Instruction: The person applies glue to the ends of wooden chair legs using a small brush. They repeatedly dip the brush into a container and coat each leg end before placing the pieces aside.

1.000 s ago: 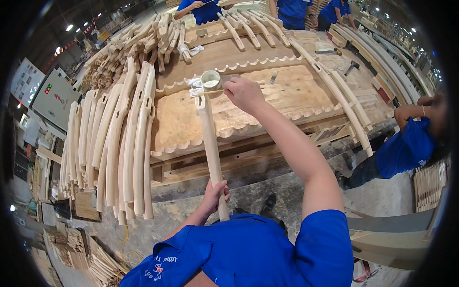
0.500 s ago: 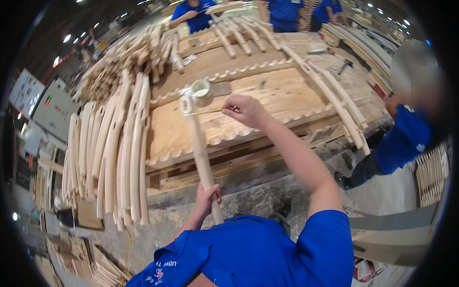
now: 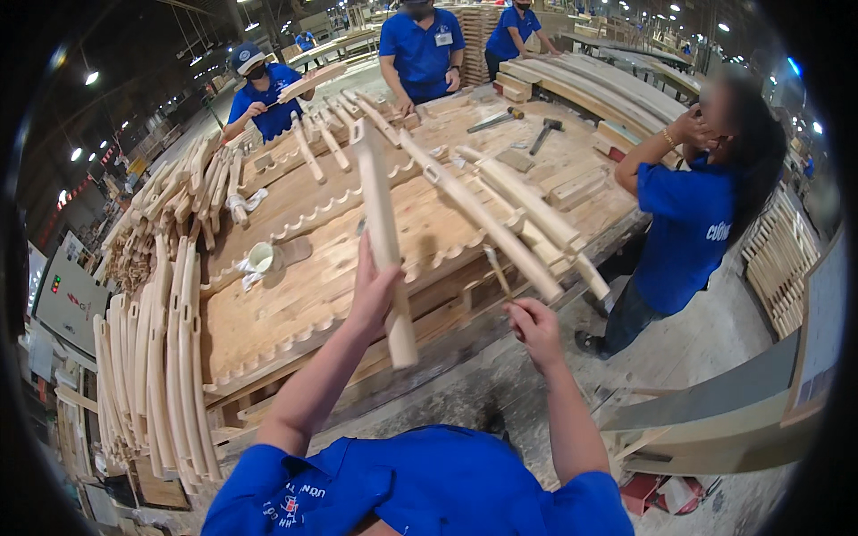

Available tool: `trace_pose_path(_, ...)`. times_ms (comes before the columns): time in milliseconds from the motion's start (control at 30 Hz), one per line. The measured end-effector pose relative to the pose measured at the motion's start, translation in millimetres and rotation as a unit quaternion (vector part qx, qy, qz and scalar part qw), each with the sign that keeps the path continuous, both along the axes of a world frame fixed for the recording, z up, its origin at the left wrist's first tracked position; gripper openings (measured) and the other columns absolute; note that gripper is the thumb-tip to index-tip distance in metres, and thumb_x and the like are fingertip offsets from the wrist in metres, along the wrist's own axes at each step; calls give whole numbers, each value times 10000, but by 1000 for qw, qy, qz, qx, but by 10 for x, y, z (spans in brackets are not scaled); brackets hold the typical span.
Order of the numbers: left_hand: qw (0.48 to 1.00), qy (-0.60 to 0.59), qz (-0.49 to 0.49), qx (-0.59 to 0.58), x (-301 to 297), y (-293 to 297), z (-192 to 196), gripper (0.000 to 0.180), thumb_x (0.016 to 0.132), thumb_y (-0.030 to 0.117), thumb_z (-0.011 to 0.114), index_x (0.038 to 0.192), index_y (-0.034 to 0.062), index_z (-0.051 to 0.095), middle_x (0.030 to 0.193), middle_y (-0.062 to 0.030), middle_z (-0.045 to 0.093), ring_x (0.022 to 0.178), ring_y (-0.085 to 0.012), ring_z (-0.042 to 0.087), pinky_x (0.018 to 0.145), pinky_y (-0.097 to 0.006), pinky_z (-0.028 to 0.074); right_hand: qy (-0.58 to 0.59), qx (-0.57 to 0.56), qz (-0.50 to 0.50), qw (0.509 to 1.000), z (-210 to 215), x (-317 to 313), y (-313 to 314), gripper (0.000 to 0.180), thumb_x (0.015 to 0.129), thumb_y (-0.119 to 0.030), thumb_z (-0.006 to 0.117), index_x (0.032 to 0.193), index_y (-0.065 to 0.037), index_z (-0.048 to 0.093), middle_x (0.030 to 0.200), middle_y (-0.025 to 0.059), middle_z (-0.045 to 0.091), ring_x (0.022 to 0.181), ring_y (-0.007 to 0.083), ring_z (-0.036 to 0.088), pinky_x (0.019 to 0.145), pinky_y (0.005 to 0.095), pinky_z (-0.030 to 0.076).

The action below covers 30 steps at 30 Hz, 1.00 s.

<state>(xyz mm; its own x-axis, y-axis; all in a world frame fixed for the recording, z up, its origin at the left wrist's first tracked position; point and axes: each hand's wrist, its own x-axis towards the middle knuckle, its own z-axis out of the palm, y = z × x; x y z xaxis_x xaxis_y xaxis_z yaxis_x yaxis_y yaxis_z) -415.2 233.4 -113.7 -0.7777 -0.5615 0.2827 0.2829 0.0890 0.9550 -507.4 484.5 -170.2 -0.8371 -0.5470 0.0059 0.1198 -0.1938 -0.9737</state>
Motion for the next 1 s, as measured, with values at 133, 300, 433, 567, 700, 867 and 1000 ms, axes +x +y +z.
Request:
trace_pose_path(133,986,-11,93,-140,-1341,134,-7,864,693,43,514,1466,98,131,1485,-192,215,1295,-330,351,1013,-365,360,-4,-4,-98,995,-74,-307,752,150,922,-158,548,921,-24,615,656,-36,513,516,21,406,449,162,293)
trace_pose_path(300,973,-150,161,-75,-2535,374,-5,813,741,59,513,1462,159,151,1291,-330,300,1188,-447,401,1032,-402,332,0,-10,-188,982,-251,-591,1537,146,939,-173,531,920,-36,580,637,-25,497,497,27,401,420,165,283)
trace_pose_path(433,958,-216,186,-18,-3066,398,-144,757,779,73,508,1452,179,178,1323,-338,272,1202,-454,392,1037,-415,328,-7,-31,-238,971,-301,-708,1890,146,945,-171,525,916,-35,570,641,-20,492,495,25,391,415,162,269)
trace_pose_path(567,905,-337,239,-98,-3306,219,-420,671,832,109,490,1437,174,206,1373,-318,233,1214,-451,387,1045,-472,323,-24,-60,-236,970,-345,-780,1952,139,943,-157,524,914,-28,568,645,-10,492,495,22,382,418,157,266)
trace_pose_path(700,929,-333,155,-27,-3201,107,-516,632,796,138,519,1391,92,313,1345,-299,315,1206,-419,407,1019,-455,353,-24,-45,-179,983,-315,-838,1713,128,943,-140,514,938,-23,565,643,-10,490,491,24,385,415,151,269)
trace_pose_path(867,945,-121,92,-290,-2489,58,-368,492,784,88,532,1270,50,474,1298,-258,408,1236,-403,372,1044,-467,317,9,-5,-76,997,-158,-935,1282,132,940,-138,512,966,-22,570,659,-6,517,491,19,406,417,147,296)
trace_pose_path(1000,863,-94,170,-466,-1285,-633,53,479,781,115,554,1254,71,492,1283,-244,434,1223,-397,382,1038,-471,321,29,1,19,999,10,-869,743,154,946,-154,511,990,-21,575,673,-1,541,487,20,426,423,144,315)
